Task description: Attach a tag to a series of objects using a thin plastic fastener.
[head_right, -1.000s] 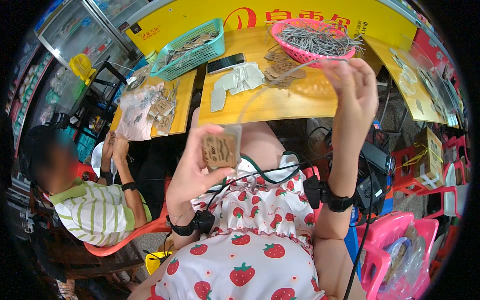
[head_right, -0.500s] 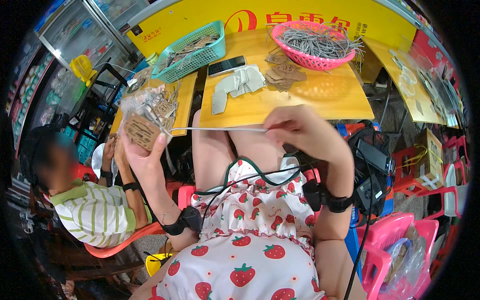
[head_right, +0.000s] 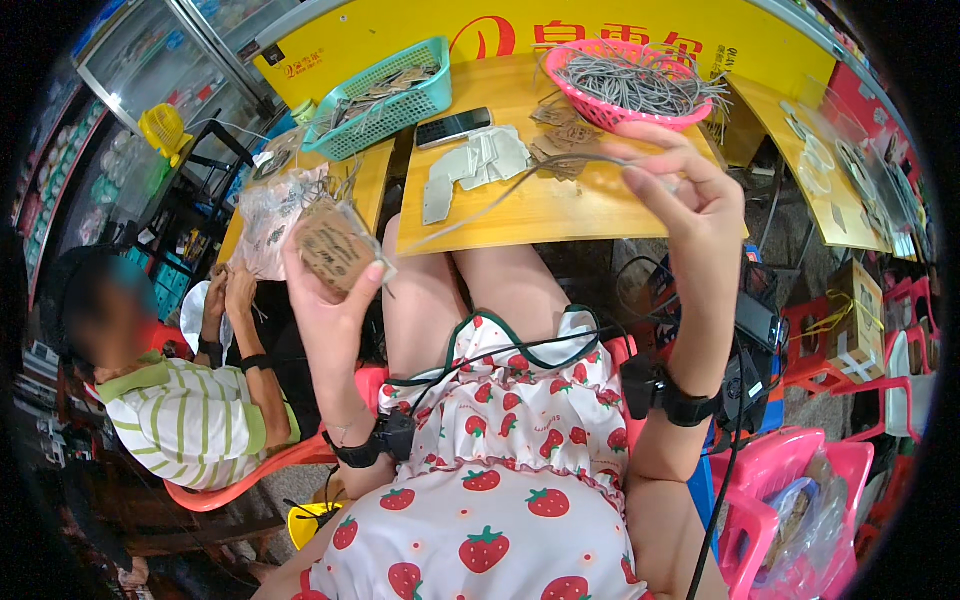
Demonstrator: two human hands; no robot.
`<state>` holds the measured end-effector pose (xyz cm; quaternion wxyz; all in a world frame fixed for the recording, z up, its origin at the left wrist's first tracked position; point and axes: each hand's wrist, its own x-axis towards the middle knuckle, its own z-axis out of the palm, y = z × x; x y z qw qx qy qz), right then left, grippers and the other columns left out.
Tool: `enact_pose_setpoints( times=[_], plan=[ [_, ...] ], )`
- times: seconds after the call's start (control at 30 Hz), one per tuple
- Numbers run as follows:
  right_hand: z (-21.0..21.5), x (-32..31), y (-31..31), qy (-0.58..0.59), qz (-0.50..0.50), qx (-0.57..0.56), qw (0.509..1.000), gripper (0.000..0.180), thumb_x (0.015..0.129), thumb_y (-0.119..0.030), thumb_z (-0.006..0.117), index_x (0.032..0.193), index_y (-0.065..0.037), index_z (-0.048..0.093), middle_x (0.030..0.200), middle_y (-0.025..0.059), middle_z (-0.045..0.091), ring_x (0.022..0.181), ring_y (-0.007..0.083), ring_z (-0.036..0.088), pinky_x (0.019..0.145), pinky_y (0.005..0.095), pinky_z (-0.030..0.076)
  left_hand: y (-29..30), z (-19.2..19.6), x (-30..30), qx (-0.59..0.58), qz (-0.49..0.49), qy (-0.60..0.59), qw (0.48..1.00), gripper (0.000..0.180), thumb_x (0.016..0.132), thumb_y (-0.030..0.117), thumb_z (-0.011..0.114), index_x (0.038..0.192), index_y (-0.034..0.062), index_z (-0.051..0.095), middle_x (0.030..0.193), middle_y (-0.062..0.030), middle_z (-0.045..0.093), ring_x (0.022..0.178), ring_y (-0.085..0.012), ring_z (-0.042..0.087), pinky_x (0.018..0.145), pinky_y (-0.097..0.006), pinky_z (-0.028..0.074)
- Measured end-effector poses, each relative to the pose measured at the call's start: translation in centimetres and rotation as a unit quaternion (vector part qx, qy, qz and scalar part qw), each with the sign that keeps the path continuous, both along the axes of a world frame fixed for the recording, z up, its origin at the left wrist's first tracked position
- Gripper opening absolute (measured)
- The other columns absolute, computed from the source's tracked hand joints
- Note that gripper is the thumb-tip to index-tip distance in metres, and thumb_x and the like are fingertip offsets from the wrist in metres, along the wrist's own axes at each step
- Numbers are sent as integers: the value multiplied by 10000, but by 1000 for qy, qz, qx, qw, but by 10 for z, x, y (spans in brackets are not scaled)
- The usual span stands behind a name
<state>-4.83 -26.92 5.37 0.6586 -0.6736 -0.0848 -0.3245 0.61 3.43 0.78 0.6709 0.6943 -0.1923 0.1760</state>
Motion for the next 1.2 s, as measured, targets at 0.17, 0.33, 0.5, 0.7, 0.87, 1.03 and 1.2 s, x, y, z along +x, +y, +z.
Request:
enact_pose_setpoints(
  times=[0.17,0.33,0.5,0.7,0.87,1.03,1.2],
  plan=[
    [3,-3,49,62,134,-2,989,85,782,86,612,844,38,579,1049,127,597,887,190,650,817,298,519,-30,4,-17,4,-66,39,997,701,738,-46,713,1317,40,328,1224,-107,454,1121,-189,499,955,-325,437],
    [-15,5,77,35,104,-151,983,141,743,50,657,879,35,623,856,68,632,725,144,619,702,262,493,-43,-3,-23,84,-53,25,995,698,734,-23,731,1303,34,329,1208,-121,461,1108,-201,510,941,-333,447],
    [-14,5,92,40,93,-188,977,117,742,46,669,851,24,630,801,97,621,681,175,615,639,288,492,-46,-4,-25,126,-33,4,991,703,749,-34,720,1318,34,312,1208,-109,449,1108,-182,506,929,-326,467],
    [-12,3,98,10,48,-212,976,121,741,55,674,848,22,628,792,125,611,673,252,626,621,302,504,-49,2,-30,84,-53,25,995,691,747,-40,716,1308,29,319,1210,-109,448,1107,-181,509,927,-320,469],
    [-19,6,101,-20,-8,-229,973,138,721,32,696,836,4,624,803,118,598,688,294,621,628,322,510,-53,4,-33,109,-27,6,994,687,743,-44,713,1305,29,323,1203,-121,462,1101,-186,519,927,-323,468],
    [-22,5,108,-48,-79,-279,956,151,681,25,696,783,-24,596,787,95,571,703,289,600,617,352,503,-57,4,-36,130,-6,-9,991,681,746,-46,702,1306,27,321,1199,-134,484,1101,-195,528,930,-331,463],
    [-25,6,115,-81,-131,-326,933,163,661,24,688,747,-46,569,765,80,549,712,275,585,601,365,490,-57,-2,-34,148,11,-46,988,660,780,-19,693,1314,18,307,1224,-151,481,1104,-207,532,939,-335,451]
  ],
)
